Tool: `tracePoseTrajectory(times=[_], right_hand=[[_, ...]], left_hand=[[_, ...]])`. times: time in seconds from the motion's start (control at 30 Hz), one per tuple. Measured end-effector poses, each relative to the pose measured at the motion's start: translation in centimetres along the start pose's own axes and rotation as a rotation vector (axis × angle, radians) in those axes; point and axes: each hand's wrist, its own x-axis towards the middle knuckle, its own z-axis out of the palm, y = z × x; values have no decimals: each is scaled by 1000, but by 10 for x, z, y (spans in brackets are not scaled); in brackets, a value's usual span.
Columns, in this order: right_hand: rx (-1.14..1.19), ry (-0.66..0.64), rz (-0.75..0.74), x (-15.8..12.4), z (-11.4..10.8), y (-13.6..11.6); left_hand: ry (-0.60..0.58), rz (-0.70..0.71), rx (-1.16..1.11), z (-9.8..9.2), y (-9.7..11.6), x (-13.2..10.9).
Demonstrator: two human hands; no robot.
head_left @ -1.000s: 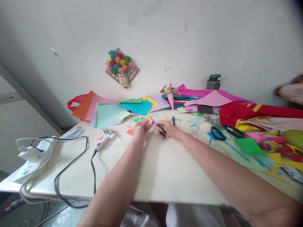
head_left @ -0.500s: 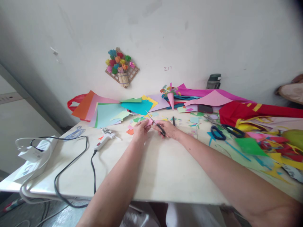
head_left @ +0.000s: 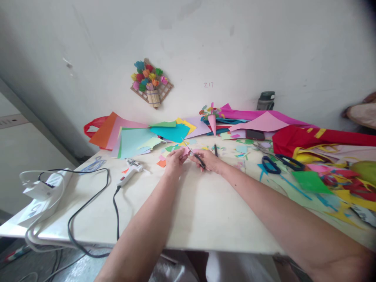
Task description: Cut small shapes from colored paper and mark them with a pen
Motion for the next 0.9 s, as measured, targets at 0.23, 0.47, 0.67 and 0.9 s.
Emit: tracePoseTrajectory(times=[0.23,0.47,0.67,0.9], right_hand=[[-12,4,3,1,0,2],[-10,-1,-2,2,0,4],[3,-16,-13,4,0,6],[19,-36,25,1,-1,1]], left_hand=[[-5,23,6,-1,-1,0],[0,4,-22,0,0,0],[-37,-17,0,-3,1,1],[-142,-50,76,-9,6,4]])
